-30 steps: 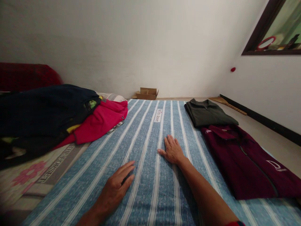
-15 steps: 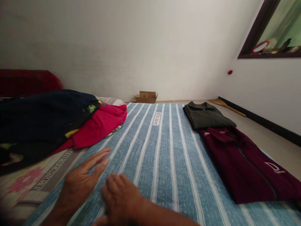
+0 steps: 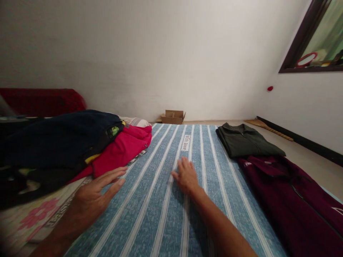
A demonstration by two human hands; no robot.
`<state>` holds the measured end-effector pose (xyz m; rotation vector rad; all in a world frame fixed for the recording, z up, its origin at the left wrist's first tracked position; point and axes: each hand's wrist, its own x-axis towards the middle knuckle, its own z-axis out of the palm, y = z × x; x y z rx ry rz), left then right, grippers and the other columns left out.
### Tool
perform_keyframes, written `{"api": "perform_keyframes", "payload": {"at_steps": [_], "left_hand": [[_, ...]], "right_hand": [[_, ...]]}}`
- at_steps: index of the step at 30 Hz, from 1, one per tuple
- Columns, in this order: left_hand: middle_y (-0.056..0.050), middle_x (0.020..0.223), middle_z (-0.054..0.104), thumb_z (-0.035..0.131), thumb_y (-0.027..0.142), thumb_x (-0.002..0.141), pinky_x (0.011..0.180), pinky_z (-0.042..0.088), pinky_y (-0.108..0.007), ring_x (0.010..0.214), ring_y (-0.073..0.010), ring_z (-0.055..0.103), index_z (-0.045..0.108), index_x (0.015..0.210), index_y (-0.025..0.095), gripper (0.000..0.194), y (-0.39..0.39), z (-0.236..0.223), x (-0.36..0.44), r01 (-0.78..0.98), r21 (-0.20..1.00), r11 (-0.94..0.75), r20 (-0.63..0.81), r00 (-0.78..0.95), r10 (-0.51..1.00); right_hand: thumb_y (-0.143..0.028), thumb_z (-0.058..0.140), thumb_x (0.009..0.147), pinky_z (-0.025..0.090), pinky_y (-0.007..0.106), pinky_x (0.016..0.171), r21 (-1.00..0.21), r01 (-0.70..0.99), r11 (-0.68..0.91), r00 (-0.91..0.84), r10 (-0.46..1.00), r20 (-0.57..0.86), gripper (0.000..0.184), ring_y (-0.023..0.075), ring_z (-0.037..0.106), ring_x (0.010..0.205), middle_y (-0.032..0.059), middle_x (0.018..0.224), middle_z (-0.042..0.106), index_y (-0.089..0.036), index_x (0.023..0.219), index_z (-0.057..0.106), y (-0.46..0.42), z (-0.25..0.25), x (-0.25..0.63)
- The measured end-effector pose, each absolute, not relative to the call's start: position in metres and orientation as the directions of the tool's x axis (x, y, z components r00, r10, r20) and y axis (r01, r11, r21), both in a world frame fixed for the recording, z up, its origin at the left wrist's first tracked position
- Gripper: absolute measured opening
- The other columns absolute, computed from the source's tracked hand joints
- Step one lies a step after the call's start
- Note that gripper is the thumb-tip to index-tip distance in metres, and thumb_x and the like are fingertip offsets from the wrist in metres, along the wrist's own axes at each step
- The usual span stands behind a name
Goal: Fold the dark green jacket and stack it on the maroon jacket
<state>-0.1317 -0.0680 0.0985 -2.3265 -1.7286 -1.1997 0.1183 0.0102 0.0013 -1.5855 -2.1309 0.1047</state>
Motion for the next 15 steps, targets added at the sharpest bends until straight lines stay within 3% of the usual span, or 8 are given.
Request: {"api": "perform_keyframes", "payload": {"at_steps": [3, 6, 12, 15], "left_hand": [[-0.007, 0.103, 0.070, 0.048, 0.046, 0.085, 0.089, 0.052, -0.031, 0.094, -0.0202, 0.067, 0.067, 0.101, 0.017, 0.038, -0.062, 0.084, -0.134, 0.813, 0.425, -0.398, 0.561, 0.108, 0.821], [-0.008, 0.103, 0.070, 0.048, 0.044, 0.085, 0.088, 0.052, -0.032, 0.094, -0.0205, 0.067, 0.068, 0.099, 0.016, 0.036, -0.054, 0.072, -0.134, 0.813, 0.422, -0.402, 0.561, 0.114, 0.820], [-0.008, 0.106, 0.070, 0.048, 0.035, 0.085, 0.091, 0.051, -0.032, 0.099, -0.0204, 0.065, 0.068, 0.098, 0.017, 0.030, -0.040, 0.063, -0.129, 0.812, 0.424, -0.400, 0.527, 0.138, 0.839], [-0.008, 0.107, 0.069, 0.047, 0.032, 0.085, 0.091, 0.051, -0.033, 0.100, -0.0202, 0.064, 0.067, 0.102, 0.017, 0.030, -0.035, 0.061, -0.129, 0.810, 0.446, -0.380, 0.510, 0.119, 0.852]], "right_hand": [[-0.037, 0.041, 0.093, 0.023, 0.055, 0.105, -0.347, 0.928, 0.135, -0.034, 0.959, 0.281, 0.050, 0.0375, 0.027, 0.133, 0.0248, 0.137, 0.040, -0.003, 0.130, 0.045, 0.051, -0.011, 0.157], [-0.042, 0.036, 0.094, 0.023, 0.056, 0.104, -0.345, 0.931, 0.122, -0.044, 0.973, 0.225, 0.055, 0.0391, 0.027, 0.132, 0.0270, 0.137, 0.038, -0.002, 0.130, 0.044, 0.066, -0.021, 0.154], [-0.058, 0.040, 0.089, 0.018, 0.045, 0.111, -0.369, 0.817, 0.443, -0.416, 0.896, 0.154, 0.073, 0.0320, 0.021, 0.136, 0.0224, 0.145, 0.029, -0.003, 0.136, 0.038, 0.041, -0.024, 0.047], [-0.059, 0.043, 0.086, 0.023, 0.048, 0.109, -0.402, 0.607, 0.686, -0.655, 0.718, 0.235, 0.077, 0.0320, 0.024, 0.135, 0.0211, 0.145, 0.029, -0.005, 0.140, 0.033, 0.001, -0.019, -0.011]]}}
